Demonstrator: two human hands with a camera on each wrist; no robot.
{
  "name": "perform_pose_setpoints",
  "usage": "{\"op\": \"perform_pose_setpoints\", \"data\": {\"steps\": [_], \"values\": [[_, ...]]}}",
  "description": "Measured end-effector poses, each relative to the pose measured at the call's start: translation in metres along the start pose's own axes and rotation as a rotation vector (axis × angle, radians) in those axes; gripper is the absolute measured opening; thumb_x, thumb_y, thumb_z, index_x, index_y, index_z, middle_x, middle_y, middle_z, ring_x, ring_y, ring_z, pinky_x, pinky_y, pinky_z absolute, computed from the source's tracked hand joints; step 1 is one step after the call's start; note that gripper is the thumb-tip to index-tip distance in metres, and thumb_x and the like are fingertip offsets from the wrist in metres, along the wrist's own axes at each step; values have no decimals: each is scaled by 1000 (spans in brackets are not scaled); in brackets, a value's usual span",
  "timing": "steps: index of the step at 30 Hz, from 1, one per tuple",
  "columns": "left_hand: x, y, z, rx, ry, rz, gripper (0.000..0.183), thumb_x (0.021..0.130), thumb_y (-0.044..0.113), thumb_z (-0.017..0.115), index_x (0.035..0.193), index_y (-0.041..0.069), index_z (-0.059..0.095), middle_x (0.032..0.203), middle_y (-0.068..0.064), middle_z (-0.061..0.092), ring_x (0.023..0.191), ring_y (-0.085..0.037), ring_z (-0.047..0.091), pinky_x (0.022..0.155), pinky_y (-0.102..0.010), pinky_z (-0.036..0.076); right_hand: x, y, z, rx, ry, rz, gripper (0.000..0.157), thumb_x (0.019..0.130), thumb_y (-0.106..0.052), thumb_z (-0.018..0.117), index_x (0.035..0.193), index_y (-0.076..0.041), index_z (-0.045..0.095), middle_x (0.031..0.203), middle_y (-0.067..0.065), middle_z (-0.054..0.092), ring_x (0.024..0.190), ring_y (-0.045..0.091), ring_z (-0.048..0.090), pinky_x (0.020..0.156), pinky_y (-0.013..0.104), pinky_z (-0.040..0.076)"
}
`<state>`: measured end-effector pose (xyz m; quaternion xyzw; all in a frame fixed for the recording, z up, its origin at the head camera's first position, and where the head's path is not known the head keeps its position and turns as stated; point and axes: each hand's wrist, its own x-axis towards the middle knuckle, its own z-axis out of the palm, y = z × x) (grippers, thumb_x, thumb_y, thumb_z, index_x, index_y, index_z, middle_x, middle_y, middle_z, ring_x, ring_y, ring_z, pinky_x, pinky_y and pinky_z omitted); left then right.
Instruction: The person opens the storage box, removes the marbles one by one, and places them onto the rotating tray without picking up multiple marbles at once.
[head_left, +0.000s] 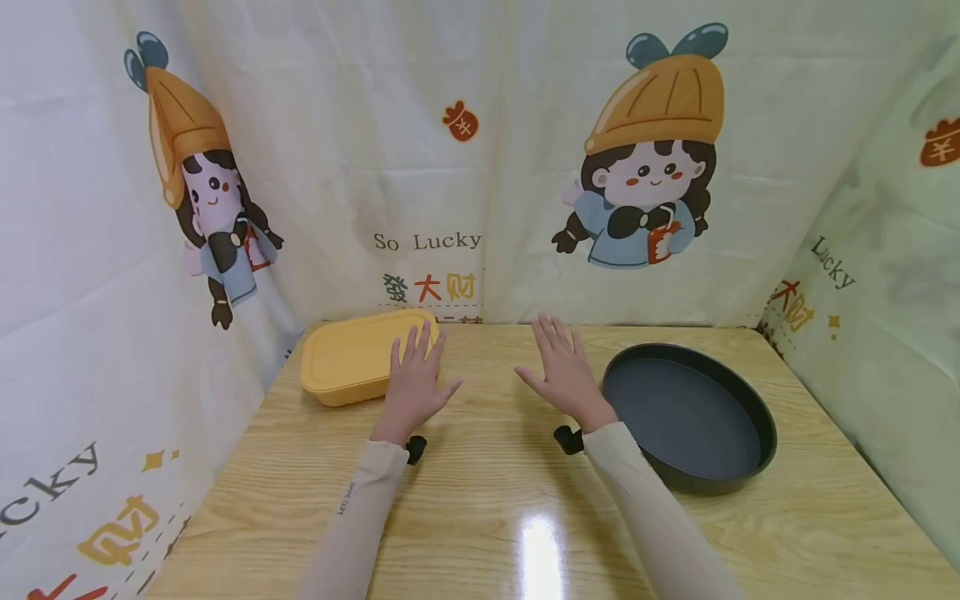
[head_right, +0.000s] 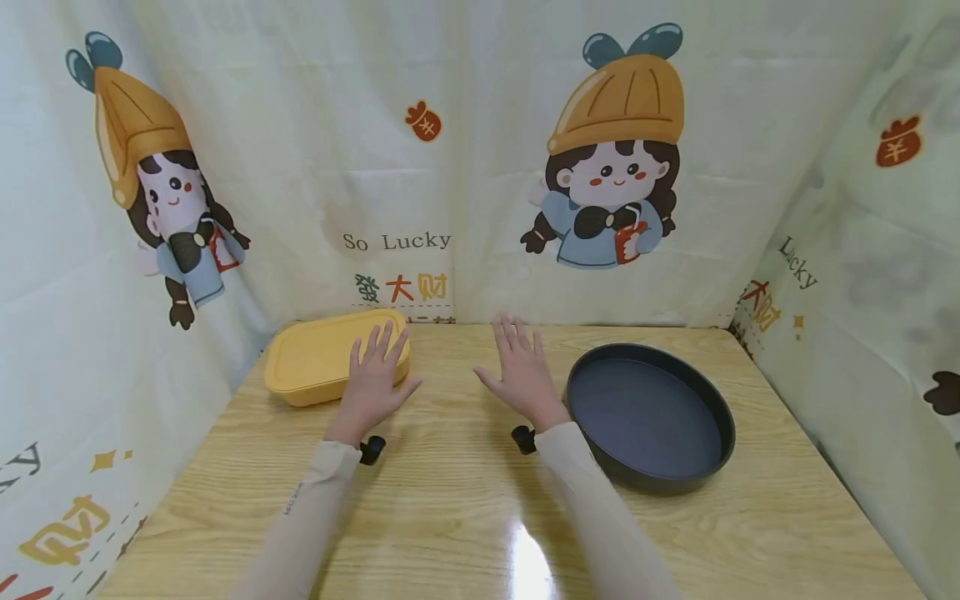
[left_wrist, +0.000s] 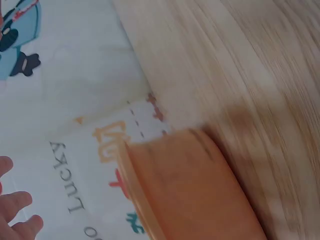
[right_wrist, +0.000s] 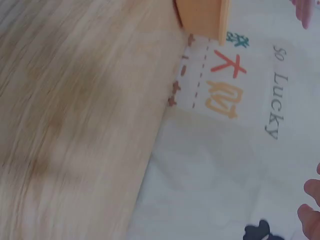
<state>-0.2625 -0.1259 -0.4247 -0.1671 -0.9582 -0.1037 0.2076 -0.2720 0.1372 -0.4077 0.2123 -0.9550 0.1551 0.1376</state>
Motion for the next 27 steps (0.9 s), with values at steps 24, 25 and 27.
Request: {"op": "perform_pose_setpoints", "data": {"steps": [24,25,27], "values": [[-25,-109,-6,74,54,-158,82,84,46,62,148,7,29,152,-25,25,140,-44,19,111,-62,12,72,-55,49,-65,-86,-191,79,93,-48,49,151,-5,16,158,11,16,147,26,14,116,54,17],[-26,-113,-5,75,49,-166,82,84,46,62,148,7,29,152,-25,25,140,-44,19,111,-62,11,75,-57,52,-71,-88,-196,78,93,-48,48,151,-5,17,158,11,17,147,26,14,116,54,17],[-29,-119,-5,62,41,-179,82,84,45,61,148,6,28,151,-26,24,140,-45,18,110,-63,11,80,-61,56,-75,-105,-199,79,93,-48,49,151,-6,17,158,10,15,147,26,13,117,53,16]]}}
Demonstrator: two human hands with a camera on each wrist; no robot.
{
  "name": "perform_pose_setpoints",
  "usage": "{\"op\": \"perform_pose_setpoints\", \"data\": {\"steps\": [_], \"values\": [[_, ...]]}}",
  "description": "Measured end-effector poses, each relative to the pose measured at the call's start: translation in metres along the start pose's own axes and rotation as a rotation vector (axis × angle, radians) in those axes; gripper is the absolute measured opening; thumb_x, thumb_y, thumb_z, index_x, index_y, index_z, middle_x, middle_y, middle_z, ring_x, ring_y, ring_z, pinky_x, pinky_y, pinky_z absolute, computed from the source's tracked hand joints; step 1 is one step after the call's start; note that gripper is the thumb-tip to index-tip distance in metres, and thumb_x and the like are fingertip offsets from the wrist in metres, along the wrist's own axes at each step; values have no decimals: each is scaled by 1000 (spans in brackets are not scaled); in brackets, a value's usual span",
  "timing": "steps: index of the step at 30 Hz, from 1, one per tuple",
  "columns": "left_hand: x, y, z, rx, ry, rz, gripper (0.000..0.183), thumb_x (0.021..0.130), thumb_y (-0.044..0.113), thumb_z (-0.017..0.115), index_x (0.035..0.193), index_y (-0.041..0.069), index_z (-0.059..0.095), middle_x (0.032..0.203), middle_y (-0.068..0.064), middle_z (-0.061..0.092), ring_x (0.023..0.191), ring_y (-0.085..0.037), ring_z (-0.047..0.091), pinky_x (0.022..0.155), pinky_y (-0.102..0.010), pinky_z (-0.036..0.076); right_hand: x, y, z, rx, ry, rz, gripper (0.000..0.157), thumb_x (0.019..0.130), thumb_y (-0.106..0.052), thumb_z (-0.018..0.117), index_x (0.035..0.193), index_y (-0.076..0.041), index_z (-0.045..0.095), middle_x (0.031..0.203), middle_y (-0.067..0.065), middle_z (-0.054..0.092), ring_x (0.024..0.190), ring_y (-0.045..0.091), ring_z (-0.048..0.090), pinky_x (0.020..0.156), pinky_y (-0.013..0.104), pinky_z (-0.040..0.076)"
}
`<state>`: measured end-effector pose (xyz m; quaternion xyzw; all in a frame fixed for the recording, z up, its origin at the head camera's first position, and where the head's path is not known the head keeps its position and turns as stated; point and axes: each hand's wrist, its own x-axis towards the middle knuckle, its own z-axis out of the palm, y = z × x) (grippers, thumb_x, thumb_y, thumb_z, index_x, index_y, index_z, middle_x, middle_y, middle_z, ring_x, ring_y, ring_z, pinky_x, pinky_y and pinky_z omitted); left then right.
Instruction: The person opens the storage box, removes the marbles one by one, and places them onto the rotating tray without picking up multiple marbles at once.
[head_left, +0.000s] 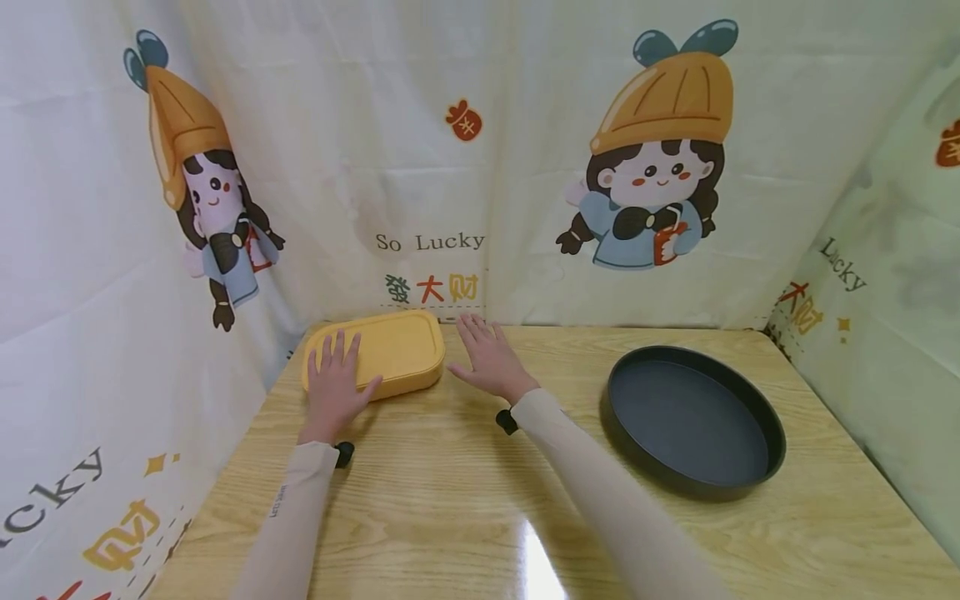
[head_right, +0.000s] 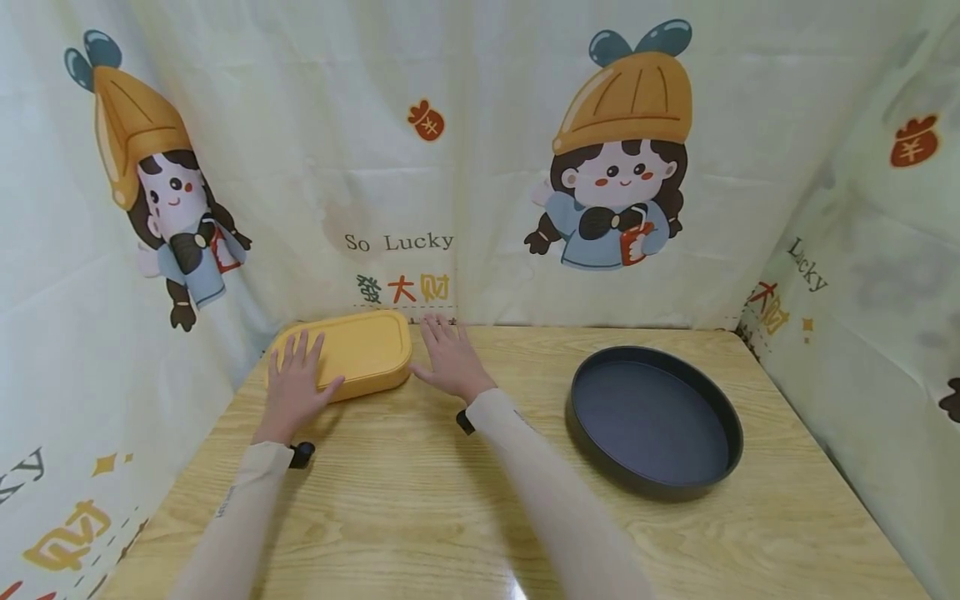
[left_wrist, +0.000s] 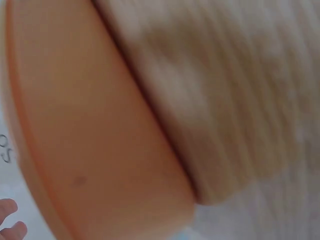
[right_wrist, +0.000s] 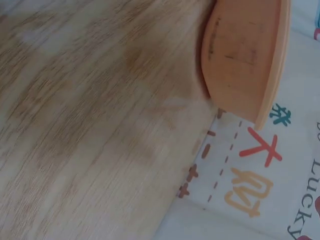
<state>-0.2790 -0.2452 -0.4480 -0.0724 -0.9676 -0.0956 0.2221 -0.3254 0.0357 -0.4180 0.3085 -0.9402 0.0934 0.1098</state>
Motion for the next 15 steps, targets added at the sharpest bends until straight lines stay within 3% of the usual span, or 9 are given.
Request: {"op": "perform_pose_setpoints", "data": {"steps": [8,15], "values": [[-7,-22,9,-11,-22,-17,84,85,48,60,148,6,26,151,-28,22,139,-46,17,110,-64,12,20,-15,9,-13,-77,-18,80,93,-51,46,152,-8,14,159,9,15,147,26,14,118,50,13],[-10,-32,13,-58,-79,-29,85,87,55,54,149,6,24,152,-30,18,140,-47,14,110,-64,10,29,-25,29,-46,-167,-14,80,94,-54,43,153,-11,9,160,7,11,148,23,11,118,51,15]]}}
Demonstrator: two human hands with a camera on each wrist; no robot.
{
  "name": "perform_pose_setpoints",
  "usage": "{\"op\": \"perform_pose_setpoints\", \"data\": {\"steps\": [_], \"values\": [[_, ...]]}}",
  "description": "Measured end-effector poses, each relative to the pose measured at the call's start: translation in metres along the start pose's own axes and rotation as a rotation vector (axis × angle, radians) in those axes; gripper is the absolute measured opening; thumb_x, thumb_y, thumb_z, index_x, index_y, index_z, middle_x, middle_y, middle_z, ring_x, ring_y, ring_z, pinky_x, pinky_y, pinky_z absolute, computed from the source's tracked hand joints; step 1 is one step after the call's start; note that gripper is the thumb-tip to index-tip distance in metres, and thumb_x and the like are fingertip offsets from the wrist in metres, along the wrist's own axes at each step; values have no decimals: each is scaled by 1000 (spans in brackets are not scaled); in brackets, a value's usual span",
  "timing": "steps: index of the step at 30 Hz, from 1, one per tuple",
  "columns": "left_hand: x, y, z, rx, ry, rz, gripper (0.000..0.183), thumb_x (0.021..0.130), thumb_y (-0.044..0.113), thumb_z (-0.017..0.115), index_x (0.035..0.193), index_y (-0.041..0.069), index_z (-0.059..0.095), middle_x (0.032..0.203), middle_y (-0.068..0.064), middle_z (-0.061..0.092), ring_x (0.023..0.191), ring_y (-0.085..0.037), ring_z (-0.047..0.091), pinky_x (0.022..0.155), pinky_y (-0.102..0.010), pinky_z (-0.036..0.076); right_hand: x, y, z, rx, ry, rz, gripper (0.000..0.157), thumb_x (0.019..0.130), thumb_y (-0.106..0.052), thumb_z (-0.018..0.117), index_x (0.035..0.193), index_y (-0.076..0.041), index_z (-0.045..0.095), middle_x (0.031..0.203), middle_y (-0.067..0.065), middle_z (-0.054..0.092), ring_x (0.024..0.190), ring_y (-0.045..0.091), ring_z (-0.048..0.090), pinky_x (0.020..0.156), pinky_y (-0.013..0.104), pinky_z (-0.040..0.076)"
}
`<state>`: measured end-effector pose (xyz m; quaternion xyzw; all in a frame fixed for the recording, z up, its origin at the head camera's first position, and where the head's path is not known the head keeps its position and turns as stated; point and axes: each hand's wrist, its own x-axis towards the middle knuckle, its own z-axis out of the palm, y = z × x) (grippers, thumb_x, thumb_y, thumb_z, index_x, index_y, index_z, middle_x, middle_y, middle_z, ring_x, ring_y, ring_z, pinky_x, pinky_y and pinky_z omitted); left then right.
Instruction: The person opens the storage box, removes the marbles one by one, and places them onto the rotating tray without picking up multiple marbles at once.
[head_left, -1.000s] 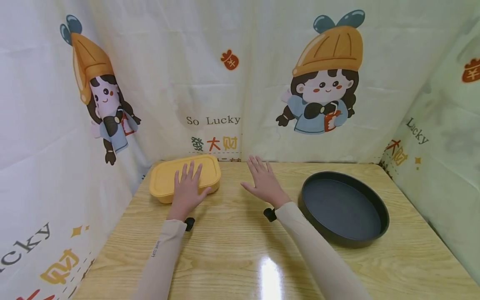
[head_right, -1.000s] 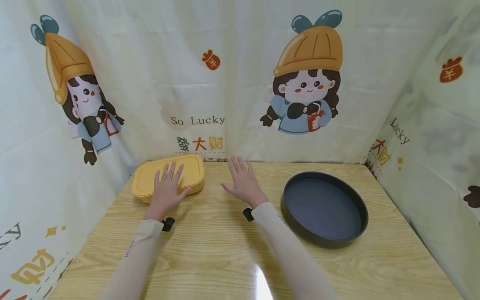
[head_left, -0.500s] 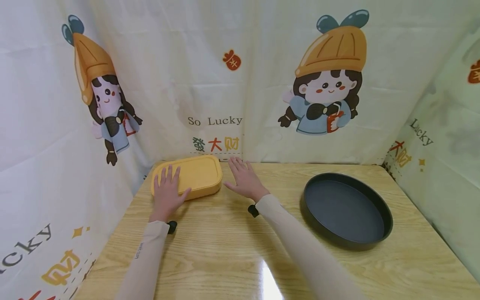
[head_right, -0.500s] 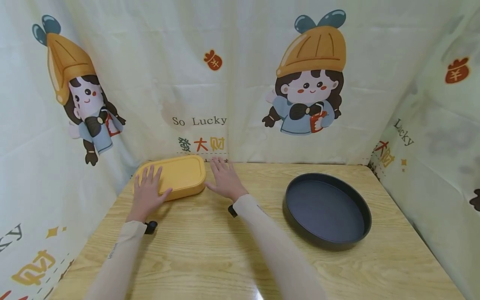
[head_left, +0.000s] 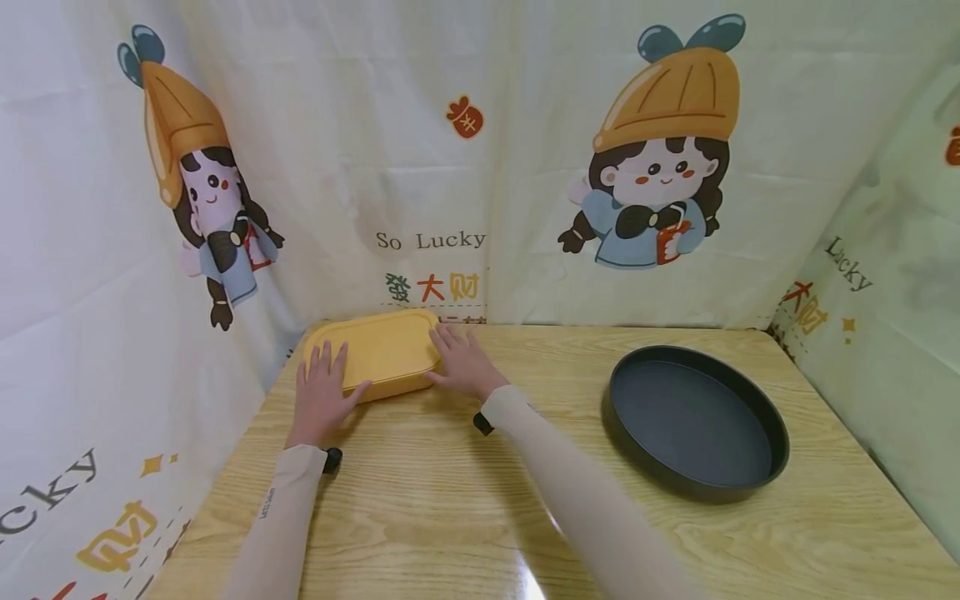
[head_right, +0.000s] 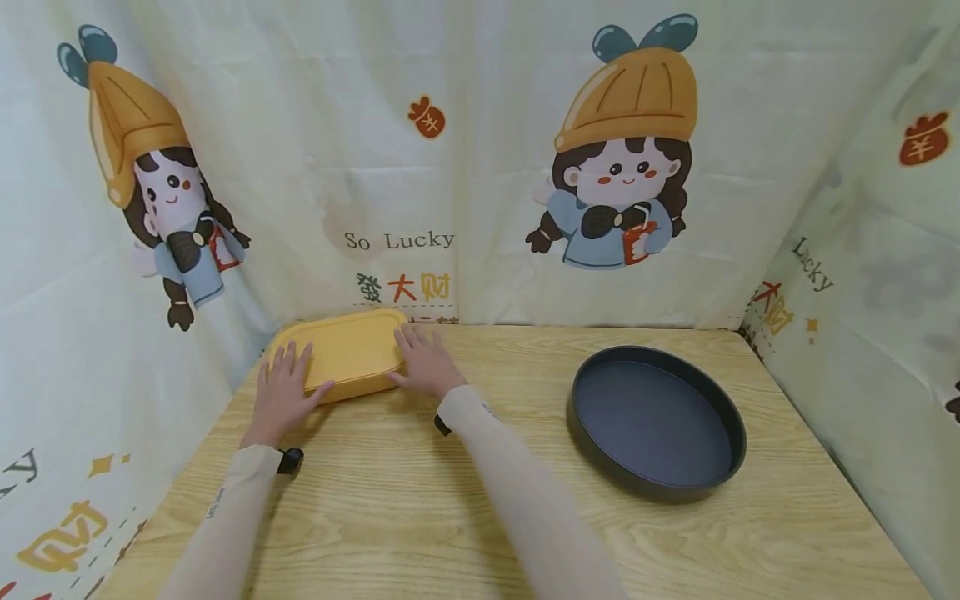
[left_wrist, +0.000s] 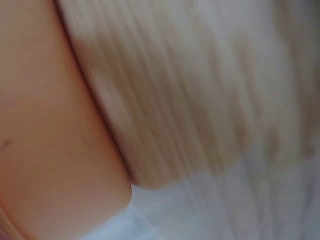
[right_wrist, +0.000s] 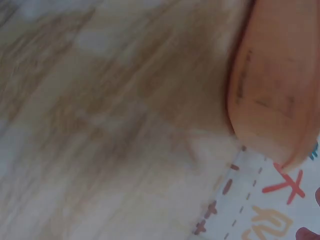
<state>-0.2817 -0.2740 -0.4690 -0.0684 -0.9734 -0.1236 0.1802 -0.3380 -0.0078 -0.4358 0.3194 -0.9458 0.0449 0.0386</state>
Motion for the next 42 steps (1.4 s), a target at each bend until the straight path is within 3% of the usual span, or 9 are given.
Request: {"op": "perform_pose_setpoints", "data": {"steps": [11,21,30,42], "values": [[0,-2,0,-3,-85,-16,81,89,54,52,149,7,26,152,-31,16,140,-50,12,110,-66,10,12,-19,16,-62,-28,-48,77,94,-56,41,153,-14,13,159,6,13,147,23,12,118,49,14],[0,4,-6,12,-160,-16,77,91,53,49,148,5,29,151,-32,20,139,-49,15,110,-66,12,15,-26,18,-97,-48,-42,71,95,-55,37,152,-16,18,158,5,19,147,23,15,118,49,17],[1,6,-4,0,-181,-17,75,92,53,48,148,5,29,150,-32,20,138,-50,16,109,-67,10,14,-19,21,-86,-46,-40,62,98,-51,34,151,-21,22,158,2,20,146,20,19,117,50,19],[2,30,-2,-3,-236,-9,74,94,49,46,148,4,26,150,-34,17,139,-52,13,109,-68,8,-5,1,21,-86,0,-60,59,98,-50,33,150,-21,27,157,1,24,145,20,23,115,53,23]]}}
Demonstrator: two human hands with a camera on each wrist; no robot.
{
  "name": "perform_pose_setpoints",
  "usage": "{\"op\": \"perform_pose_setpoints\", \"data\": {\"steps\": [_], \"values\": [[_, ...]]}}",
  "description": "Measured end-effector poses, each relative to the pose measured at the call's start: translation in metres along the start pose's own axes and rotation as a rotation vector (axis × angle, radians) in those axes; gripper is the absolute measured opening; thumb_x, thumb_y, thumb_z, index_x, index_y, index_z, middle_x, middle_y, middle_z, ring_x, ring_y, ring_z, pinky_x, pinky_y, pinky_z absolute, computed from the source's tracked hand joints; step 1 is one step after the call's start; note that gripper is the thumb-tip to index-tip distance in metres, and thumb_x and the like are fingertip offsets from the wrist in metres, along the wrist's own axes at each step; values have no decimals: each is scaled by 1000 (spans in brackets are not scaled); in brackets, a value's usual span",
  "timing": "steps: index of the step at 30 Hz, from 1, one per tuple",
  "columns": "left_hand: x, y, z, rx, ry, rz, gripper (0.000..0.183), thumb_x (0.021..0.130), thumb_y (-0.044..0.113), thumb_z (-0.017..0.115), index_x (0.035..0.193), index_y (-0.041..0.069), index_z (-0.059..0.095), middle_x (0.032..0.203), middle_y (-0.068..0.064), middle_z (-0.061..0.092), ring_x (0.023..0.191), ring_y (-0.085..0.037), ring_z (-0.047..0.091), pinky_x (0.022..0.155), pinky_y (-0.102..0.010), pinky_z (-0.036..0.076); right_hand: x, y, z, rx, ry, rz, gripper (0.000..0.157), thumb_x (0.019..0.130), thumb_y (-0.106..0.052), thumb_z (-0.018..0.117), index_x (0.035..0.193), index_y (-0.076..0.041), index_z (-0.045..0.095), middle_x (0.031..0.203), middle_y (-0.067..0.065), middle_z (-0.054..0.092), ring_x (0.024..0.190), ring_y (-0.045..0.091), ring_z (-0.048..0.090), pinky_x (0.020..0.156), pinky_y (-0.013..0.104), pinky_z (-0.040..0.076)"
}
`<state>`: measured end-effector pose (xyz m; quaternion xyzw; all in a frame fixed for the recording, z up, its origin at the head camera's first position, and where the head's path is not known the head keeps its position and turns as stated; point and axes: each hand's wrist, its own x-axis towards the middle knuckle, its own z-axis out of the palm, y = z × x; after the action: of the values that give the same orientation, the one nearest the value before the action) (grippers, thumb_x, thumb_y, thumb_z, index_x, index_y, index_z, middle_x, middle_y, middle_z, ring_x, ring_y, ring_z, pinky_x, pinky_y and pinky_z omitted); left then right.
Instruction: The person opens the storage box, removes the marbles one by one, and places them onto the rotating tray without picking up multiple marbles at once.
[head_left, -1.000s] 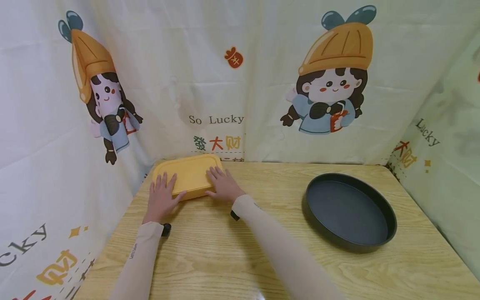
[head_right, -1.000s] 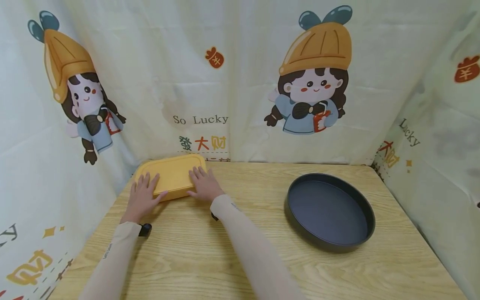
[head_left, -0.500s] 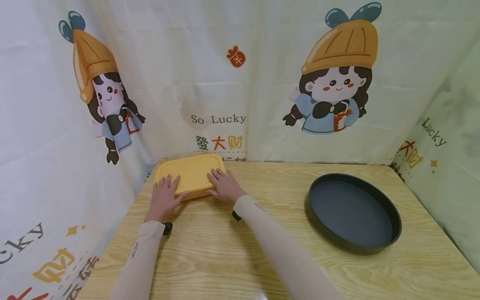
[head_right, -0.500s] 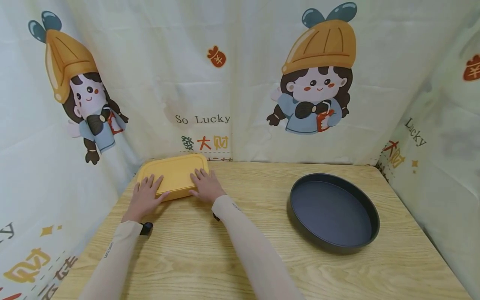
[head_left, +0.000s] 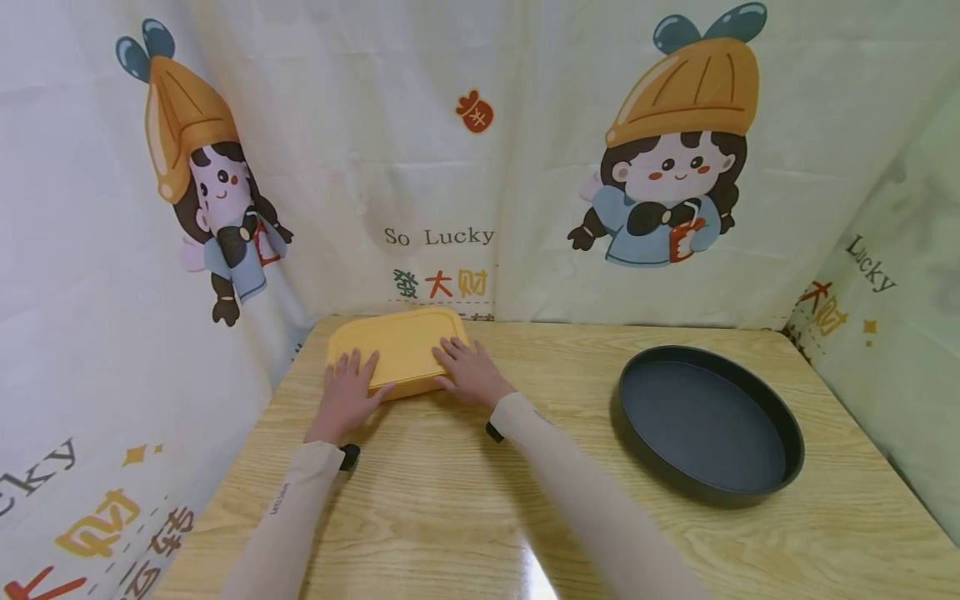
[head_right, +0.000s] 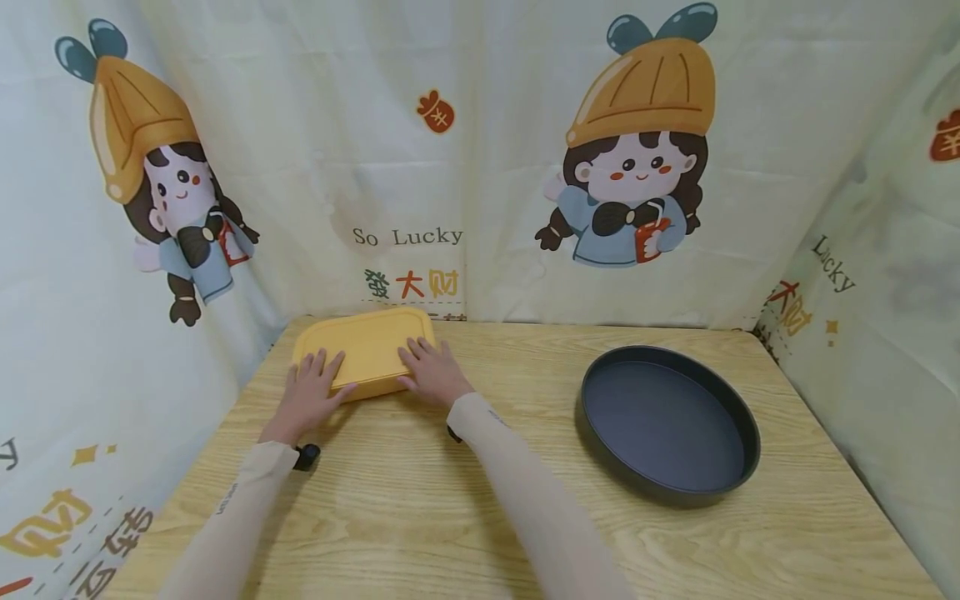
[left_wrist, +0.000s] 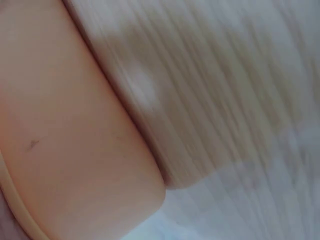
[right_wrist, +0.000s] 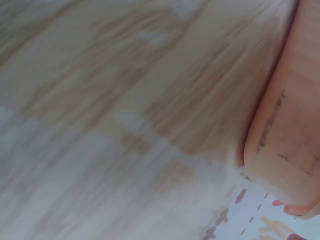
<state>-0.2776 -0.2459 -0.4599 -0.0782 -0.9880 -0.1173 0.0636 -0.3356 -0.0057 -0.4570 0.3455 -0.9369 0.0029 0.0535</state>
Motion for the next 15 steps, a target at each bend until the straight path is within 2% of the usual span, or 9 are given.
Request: {"op": "perform_pose_setpoints", "data": {"steps": [15], "values": [[-1,34,10,-31,-15,70,72,93,50,48,149,10,27,151,-33,16,140,-51,13,110,-67,8,-38,25,-4,9,31,-11,58,99,-46,37,149,-18,30,155,5,28,143,23,28,113,56,25]]}}
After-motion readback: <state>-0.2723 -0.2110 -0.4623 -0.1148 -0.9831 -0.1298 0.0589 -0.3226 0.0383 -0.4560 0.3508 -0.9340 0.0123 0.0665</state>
